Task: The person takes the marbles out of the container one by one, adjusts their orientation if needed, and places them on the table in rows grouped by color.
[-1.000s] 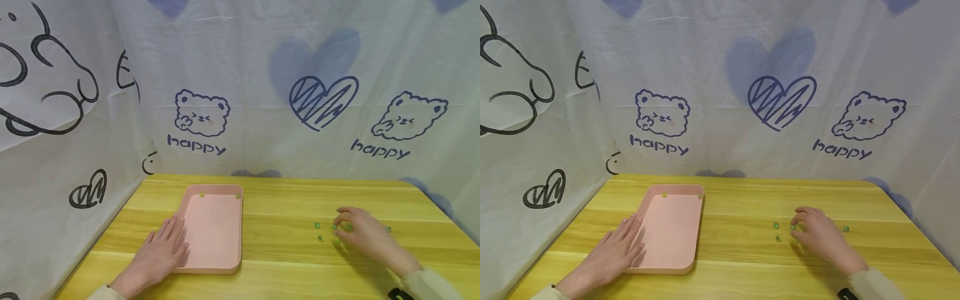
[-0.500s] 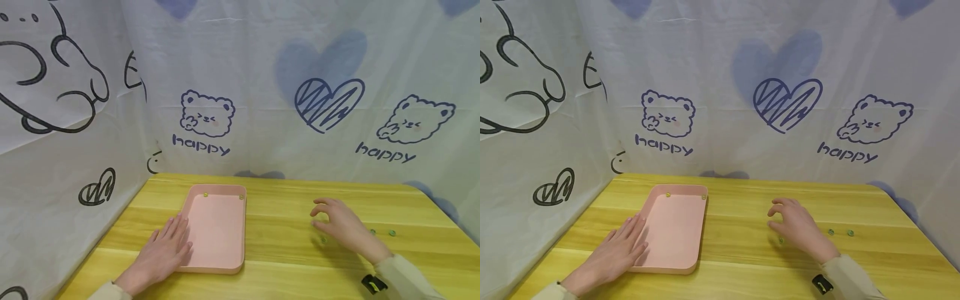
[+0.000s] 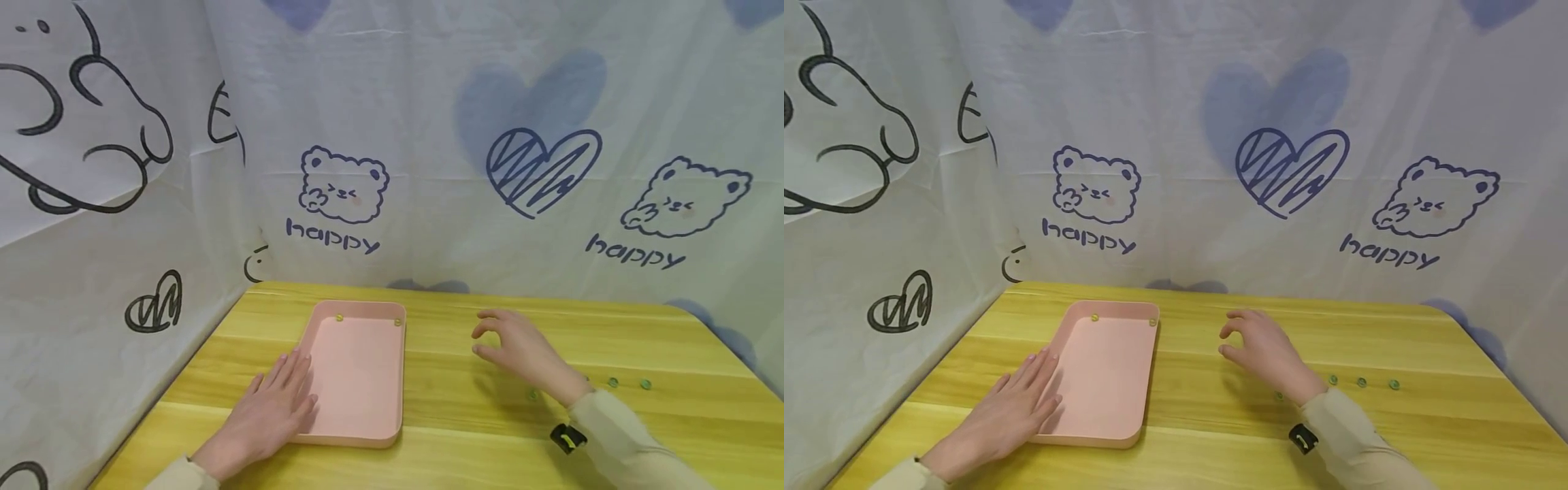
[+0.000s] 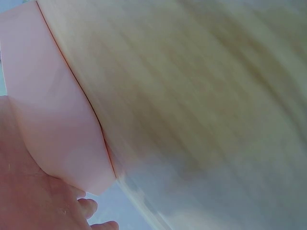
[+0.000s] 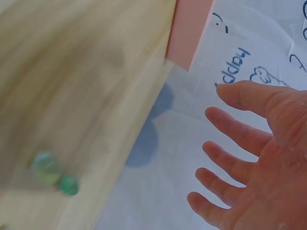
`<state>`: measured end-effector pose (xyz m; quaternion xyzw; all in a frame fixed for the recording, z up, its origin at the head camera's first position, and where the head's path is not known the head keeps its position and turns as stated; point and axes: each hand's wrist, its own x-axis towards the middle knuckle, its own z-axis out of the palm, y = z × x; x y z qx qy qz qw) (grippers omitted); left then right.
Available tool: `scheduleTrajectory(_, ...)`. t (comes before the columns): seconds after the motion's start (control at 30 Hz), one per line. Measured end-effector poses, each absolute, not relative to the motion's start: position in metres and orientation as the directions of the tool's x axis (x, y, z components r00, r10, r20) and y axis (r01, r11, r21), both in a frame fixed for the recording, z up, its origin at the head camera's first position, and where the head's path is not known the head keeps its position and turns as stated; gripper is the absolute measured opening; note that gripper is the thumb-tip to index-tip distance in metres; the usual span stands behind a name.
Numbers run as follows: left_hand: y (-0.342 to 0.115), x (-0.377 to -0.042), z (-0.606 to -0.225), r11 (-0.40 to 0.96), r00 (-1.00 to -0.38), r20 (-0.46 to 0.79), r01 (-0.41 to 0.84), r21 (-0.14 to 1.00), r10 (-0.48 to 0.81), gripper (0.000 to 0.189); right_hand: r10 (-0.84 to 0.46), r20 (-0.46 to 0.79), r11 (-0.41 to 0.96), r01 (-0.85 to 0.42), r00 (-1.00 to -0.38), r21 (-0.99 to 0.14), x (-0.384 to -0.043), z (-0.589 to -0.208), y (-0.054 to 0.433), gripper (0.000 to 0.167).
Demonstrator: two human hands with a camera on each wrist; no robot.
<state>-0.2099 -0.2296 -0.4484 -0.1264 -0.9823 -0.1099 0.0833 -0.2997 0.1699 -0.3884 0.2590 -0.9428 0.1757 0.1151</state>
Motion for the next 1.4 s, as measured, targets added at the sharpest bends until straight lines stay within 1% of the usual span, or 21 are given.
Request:
scheduleTrajectory(0.2,-0.230,-0.210,-0.449,0.943,-0.956,0.188,0.261,0.207,0.223,0.064,-0.494,0.299,0.791,-0.565,-0.816,-0.234,-0.311,-0.381,0.143,0.019)
scheduleTrajectory(0.5,-0.230,-0.209,-0.446,0.941,-0.957,0.186,0.262,0.213,0.224,0.064,-0.537,0.300,0.790,-0.595,-0.789,-0.151,-0.330,-0.370,0.103,0.026)
scheduleTrajectory(0.83,-0.228,-0.211,-0.447,0.943,-0.960,0.180,0.253,0.214,0.217,0.064,-0.585,0.246,0.768,-0.625,-0.773,-0.140,-0.350,-0.370,0.065,0.024)
scheduleTrajectory(1.0,-0.230,-0.210,-0.445,0.947,-0.962,0.172,0.247,0.208,0.213,0.064,-0.578,0.228,0.779,-0.613,-0.784,-0.134,-0.358,-0.373,0.047,0.021)
scheduleTrajectory(1.23,-0.231,-0.210,-0.445,0.945,-0.960,0.181,0.250,0.212,0.213,0.064,-0.563,0.206,0.810,-0.584,-0.800,-0.055,-0.376,-0.382,0.026,0.014)
scheduleTrajectory(1.4,-0.231,-0.211,-0.446,0.939,-0.957,0.198,0.256,0.228,0.213,0.063,-0.544,0.176,0.830,-0.557,-0.820,-0.029,-0.384,-0.388,0.012,0.008)
